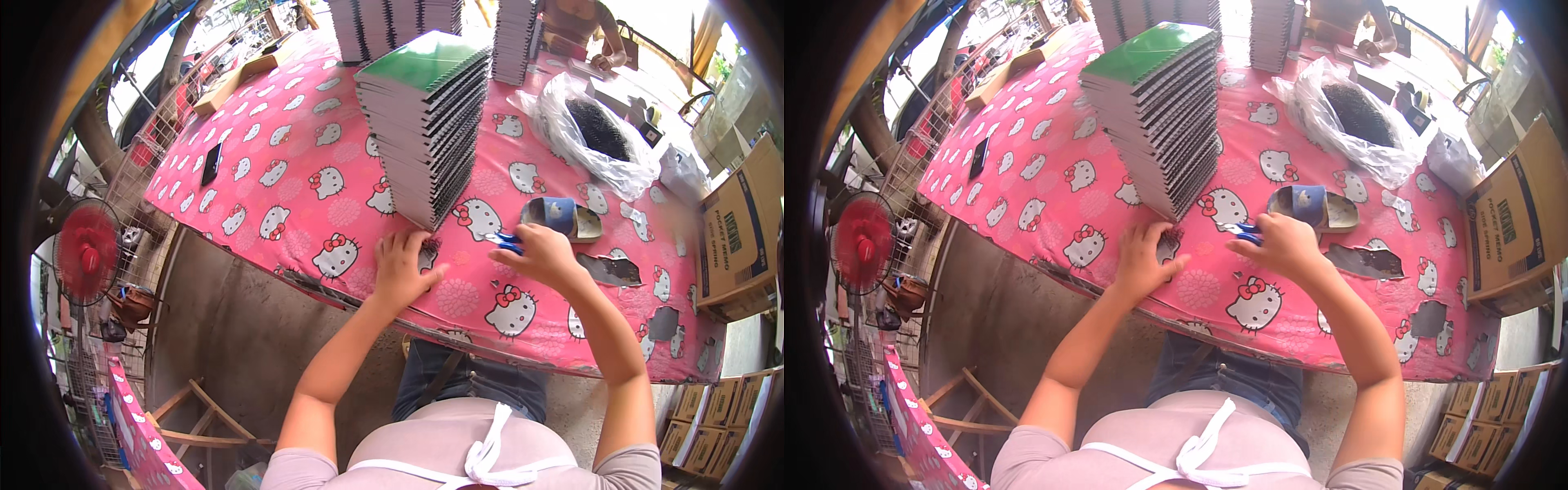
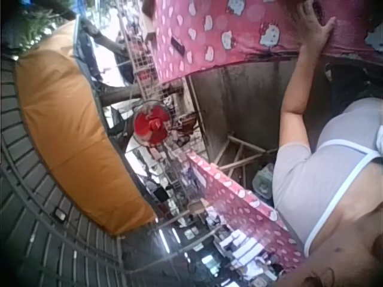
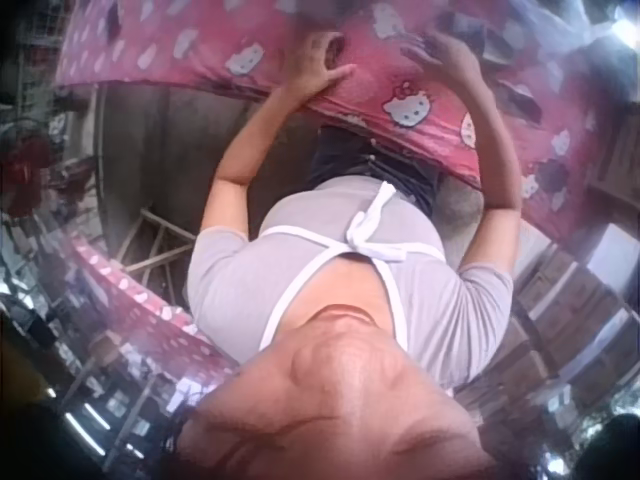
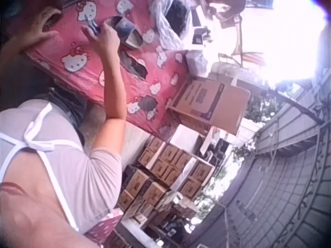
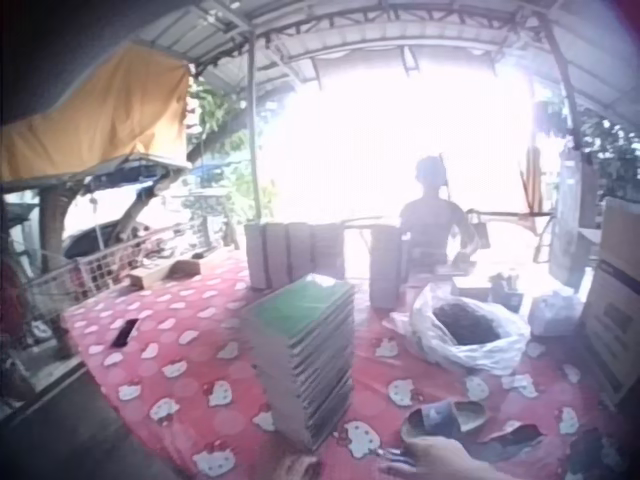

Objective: The person trims excess plastic spiral from the edge of notebooks using a pair of blue-handled snips, then places the finished notebooks onto a large stack on the table.

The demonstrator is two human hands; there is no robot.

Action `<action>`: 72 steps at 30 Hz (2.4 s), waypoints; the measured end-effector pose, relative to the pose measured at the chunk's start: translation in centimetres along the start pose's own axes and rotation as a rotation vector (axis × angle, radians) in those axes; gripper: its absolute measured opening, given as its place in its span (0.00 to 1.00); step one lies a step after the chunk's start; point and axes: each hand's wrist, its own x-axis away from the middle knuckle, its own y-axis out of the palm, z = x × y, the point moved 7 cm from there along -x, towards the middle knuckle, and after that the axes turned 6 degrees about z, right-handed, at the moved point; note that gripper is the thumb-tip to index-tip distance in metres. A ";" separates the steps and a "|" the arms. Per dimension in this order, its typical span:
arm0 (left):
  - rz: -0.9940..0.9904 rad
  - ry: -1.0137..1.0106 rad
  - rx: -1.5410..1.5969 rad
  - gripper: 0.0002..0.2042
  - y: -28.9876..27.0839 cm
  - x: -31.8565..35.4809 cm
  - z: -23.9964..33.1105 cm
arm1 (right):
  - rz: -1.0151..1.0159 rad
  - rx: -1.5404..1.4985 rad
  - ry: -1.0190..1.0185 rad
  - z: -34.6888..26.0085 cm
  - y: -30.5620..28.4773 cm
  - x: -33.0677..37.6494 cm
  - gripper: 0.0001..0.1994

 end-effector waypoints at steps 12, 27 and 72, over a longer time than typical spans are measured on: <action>-0.135 0.436 0.037 0.17 6.9 -3.2 10.3 | 0.385 -1.158 0.292 15.5 -5.0 9.2 0.28; -0.554 -0.974 1.668 0.16 21.4 -26.0 17.4 | 0.735 -2.185 0.756 25.3 -0.3 11.6 0.34; -0.456 0.288 -0.169 0.34 -10.9 -25.8 10.6 | -0.333 -1.449 0.119 -6.9 -9.9 -8.8 0.21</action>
